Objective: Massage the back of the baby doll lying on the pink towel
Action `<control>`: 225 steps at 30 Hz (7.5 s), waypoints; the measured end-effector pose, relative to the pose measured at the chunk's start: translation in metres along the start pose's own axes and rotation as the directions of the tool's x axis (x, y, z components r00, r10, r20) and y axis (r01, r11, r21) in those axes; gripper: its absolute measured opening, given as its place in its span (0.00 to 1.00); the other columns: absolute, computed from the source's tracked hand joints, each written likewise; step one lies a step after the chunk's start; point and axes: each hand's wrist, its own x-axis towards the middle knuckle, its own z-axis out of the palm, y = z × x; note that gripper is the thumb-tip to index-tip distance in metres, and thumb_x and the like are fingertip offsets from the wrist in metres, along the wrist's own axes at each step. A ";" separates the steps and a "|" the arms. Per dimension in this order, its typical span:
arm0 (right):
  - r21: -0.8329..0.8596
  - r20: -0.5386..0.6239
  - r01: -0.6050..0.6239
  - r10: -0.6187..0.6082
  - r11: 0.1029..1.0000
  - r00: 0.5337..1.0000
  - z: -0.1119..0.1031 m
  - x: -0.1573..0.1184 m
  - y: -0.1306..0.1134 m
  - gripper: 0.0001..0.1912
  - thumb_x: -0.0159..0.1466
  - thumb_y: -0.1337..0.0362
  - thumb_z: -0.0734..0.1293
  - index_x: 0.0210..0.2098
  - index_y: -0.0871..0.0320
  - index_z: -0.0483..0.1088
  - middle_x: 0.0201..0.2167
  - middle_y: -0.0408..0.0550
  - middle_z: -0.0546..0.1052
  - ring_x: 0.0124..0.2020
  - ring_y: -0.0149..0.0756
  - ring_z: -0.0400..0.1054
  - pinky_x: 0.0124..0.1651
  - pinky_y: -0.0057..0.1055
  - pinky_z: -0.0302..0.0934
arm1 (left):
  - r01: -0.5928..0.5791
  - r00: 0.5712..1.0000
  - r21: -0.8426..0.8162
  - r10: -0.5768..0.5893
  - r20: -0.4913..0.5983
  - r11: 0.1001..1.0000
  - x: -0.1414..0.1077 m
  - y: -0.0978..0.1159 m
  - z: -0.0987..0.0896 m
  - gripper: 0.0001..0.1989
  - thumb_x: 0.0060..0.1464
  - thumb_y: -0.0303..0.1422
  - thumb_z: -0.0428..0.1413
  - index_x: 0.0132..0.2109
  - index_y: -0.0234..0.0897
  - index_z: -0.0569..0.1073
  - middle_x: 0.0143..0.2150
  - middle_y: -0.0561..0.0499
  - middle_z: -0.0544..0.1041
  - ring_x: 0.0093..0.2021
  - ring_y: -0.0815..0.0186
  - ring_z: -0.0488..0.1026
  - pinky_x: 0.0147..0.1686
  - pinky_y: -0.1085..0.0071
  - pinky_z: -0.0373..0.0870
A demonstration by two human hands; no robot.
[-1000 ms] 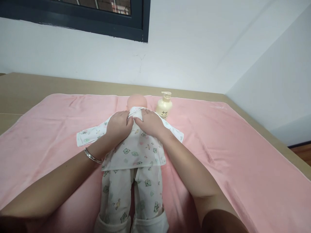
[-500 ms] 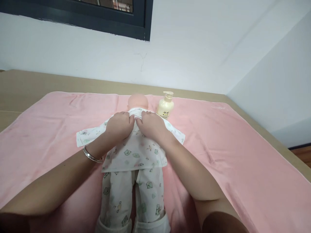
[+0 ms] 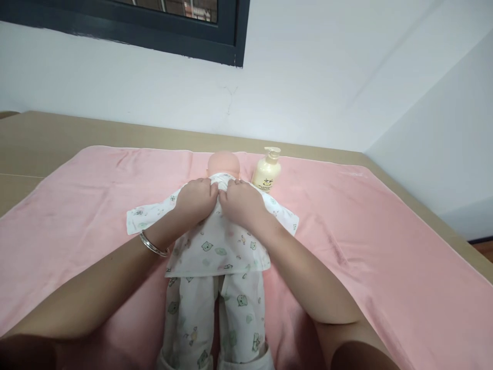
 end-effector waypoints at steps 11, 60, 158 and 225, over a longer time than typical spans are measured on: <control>-0.144 -0.050 0.089 -0.097 0.985 0.994 0.003 -0.008 -0.007 0.16 0.71 0.66 0.54 0.44 0.64 0.71 0.43 0.61 0.78 0.47 0.47 0.71 0.48 0.35 0.60 | 0.134 0.985 -0.178 -0.111 0.134 0.975 0.010 -0.004 -0.006 0.21 0.65 0.37 0.39 0.39 0.34 0.75 0.41 0.41 0.80 0.41 0.53 0.77 0.36 0.62 0.69; -0.258 -0.129 0.107 -0.144 0.960 0.981 0.011 -0.015 -0.003 0.24 0.73 0.62 0.48 0.48 0.69 0.71 0.46 0.64 0.78 0.50 0.52 0.71 0.55 0.40 0.59 | 0.027 0.998 -0.179 -0.016 0.065 0.984 -0.003 -0.002 -0.003 0.17 0.65 0.37 0.42 0.43 0.33 0.73 0.45 0.41 0.79 0.44 0.54 0.76 0.40 0.63 0.69; 0.123 -0.425 0.294 -0.217 0.948 0.879 0.042 -0.002 0.004 0.22 0.66 0.65 0.56 0.54 0.64 0.73 0.60 0.58 0.73 0.64 0.48 0.64 0.68 0.47 0.57 | -0.169 0.944 -0.684 -0.084 -0.319 0.709 -0.013 -0.015 0.039 0.18 0.59 0.33 0.47 0.51 0.36 0.75 0.52 0.45 0.78 0.54 0.57 0.73 0.59 0.57 0.67; 0.159 -0.374 0.258 -0.184 0.953 0.909 0.036 -0.005 0.000 0.23 0.66 0.66 0.57 0.55 0.65 0.73 0.62 0.59 0.71 0.65 0.49 0.62 0.70 0.46 0.53 | -0.163 0.946 -0.695 -0.089 -0.311 0.700 -0.013 -0.014 0.035 0.16 0.57 0.32 0.47 0.48 0.37 0.76 0.50 0.46 0.79 0.52 0.56 0.73 0.59 0.56 0.68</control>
